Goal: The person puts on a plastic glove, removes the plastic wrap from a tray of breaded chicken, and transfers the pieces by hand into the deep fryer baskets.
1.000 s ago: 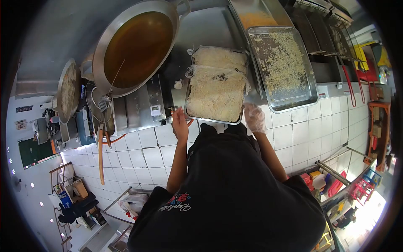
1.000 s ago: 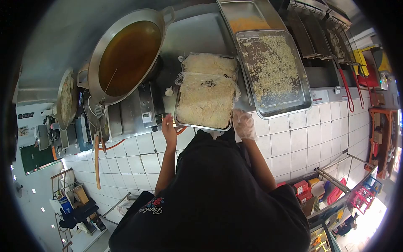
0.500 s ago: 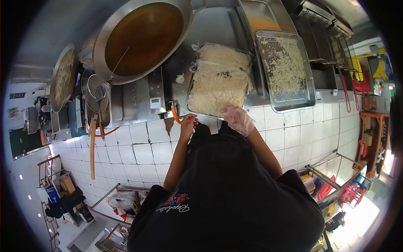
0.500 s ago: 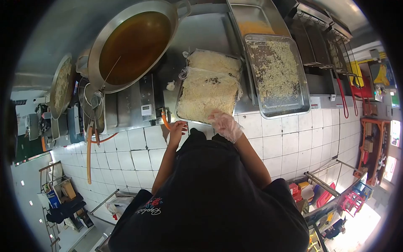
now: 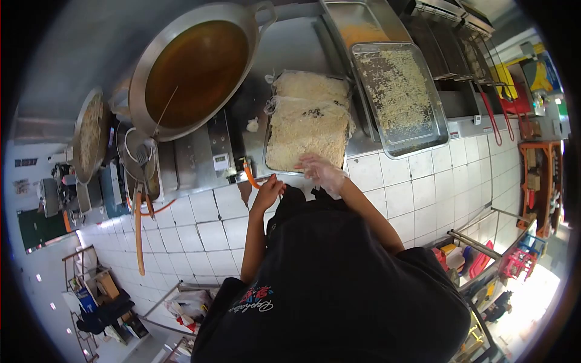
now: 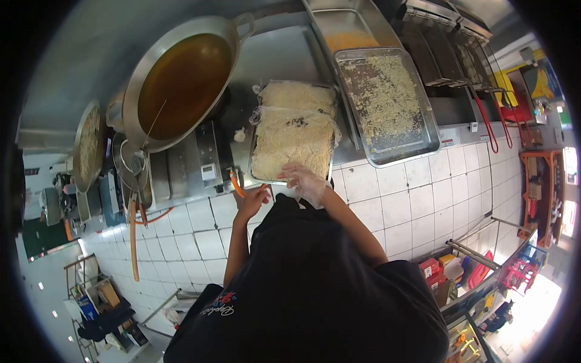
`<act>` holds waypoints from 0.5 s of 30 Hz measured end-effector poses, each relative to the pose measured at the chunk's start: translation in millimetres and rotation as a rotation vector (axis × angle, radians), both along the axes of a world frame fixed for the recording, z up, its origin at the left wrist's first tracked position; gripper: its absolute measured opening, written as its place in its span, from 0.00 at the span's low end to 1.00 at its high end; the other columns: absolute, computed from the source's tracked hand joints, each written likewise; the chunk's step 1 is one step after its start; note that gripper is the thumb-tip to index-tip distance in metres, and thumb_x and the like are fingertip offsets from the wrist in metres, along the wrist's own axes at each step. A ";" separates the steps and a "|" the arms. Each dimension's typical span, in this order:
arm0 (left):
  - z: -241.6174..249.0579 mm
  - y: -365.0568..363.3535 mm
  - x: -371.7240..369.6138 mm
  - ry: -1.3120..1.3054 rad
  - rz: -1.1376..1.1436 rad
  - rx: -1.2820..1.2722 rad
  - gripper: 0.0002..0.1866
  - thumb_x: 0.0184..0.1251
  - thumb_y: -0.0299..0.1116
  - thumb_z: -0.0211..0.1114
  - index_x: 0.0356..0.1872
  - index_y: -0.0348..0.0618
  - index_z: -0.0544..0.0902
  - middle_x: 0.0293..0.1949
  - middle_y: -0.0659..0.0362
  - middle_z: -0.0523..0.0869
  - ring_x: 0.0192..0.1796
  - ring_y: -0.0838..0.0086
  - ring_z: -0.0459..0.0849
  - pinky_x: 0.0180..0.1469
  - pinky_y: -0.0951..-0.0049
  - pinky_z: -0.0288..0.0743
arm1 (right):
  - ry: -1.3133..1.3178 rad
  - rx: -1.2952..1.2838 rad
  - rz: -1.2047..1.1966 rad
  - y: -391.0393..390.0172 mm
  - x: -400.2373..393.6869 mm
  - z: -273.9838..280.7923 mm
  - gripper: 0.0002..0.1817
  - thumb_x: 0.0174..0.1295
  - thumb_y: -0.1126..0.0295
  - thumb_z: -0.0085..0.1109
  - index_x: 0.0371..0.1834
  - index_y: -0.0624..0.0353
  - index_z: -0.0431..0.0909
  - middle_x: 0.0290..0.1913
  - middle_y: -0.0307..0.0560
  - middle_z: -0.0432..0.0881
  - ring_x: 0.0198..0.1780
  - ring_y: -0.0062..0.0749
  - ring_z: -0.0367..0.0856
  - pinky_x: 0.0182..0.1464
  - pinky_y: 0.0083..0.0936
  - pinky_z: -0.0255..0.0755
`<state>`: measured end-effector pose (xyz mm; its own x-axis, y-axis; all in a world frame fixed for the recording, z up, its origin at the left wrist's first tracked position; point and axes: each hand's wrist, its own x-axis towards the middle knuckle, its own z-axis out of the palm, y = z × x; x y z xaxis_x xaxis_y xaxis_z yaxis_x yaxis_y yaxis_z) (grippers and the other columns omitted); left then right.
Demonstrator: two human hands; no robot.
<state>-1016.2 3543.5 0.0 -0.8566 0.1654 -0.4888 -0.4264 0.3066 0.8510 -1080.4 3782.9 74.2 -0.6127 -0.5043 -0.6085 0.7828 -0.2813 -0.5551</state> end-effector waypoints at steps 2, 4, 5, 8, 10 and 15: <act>7.9 -5.3 -11.4 -0.045 -0.063 -0.039 0.20 0.71 0.42 0.54 0.25 0.36 0.81 0.23 0.61 0.81 0.29 0.79 0.79 0.38 0.78 0.72 | 0.179 -0.032 0.014 15.7 14.9 2.2 0.24 0.58 0.69 0.59 0.59 0.57 0.66 0.50 0.41 0.76 0.33 0.20 0.69 0.35 0.14 0.66; 40.5 -1.9 -28.8 -0.069 -0.087 -0.084 0.22 0.71 0.44 0.53 0.24 0.36 0.81 0.22 0.61 0.81 0.28 0.79 0.79 0.36 0.77 0.71 | 0.320 -0.080 0.006 34.2 23.5 2.4 0.19 0.61 0.65 0.58 0.53 0.60 0.71 0.41 0.40 0.79 0.34 0.20 0.72 0.33 0.14 0.69; 54.4 -0.9 -41.9 -0.095 -0.118 -0.122 0.23 0.72 0.45 0.53 0.23 0.38 0.81 0.21 0.62 0.80 0.27 0.79 0.77 0.35 0.77 0.70 | 0.328 -0.084 -0.009 49.3 27.9 4.1 0.19 0.61 0.65 0.58 0.53 0.60 0.71 0.41 0.40 0.79 0.34 0.20 0.72 0.33 0.14 0.69; 69.7 16.1 -79.5 0.001 -0.088 -0.121 0.25 0.72 0.49 0.51 0.21 0.40 0.80 0.20 0.63 0.79 0.25 0.79 0.74 0.33 0.77 0.67 | 0.198 0.218 0.159 94.5 45.5 30.3 0.13 0.63 0.62 0.56 0.44 0.60 0.76 0.33 0.39 0.80 0.31 0.20 0.73 0.29 0.16 0.70; 69.5 28.2 -114.3 0.128 -0.037 -0.047 0.19 0.70 0.46 0.55 0.28 0.41 0.77 0.24 0.63 0.77 0.27 0.79 0.73 0.34 0.77 0.67 | 0.422 0.242 -0.008 124.8 67.5 -8.3 0.18 0.63 0.53 0.55 0.31 0.59 0.78 0.27 0.41 0.78 0.27 0.22 0.75 0.28 0.18 0.70; 82.7 78.6 -216.7 0.432 -0.110 0.003 0.11 0.65 0.38 0.62 0.41 0.43 0.74 0.32 0.60 0.74 0.33 0.78 0.74 0.38 0.75 0.70 | 0.340 0.374 0.009 174.9 95.4 -60.3 0.14 0.62 0.59 0.56 0.32 0.61 0.79 0.30 0.42 0.80 0.30 0.21 0.76 0.33 0.20 0.73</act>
<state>-1232.9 3622.1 82.6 -0.9594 0.2676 -0.0893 0.0033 0.3272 0.9449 -985.0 3957.8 13.8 -0.8044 -0.2961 -0.5150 0.5416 -0.0092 -0.8406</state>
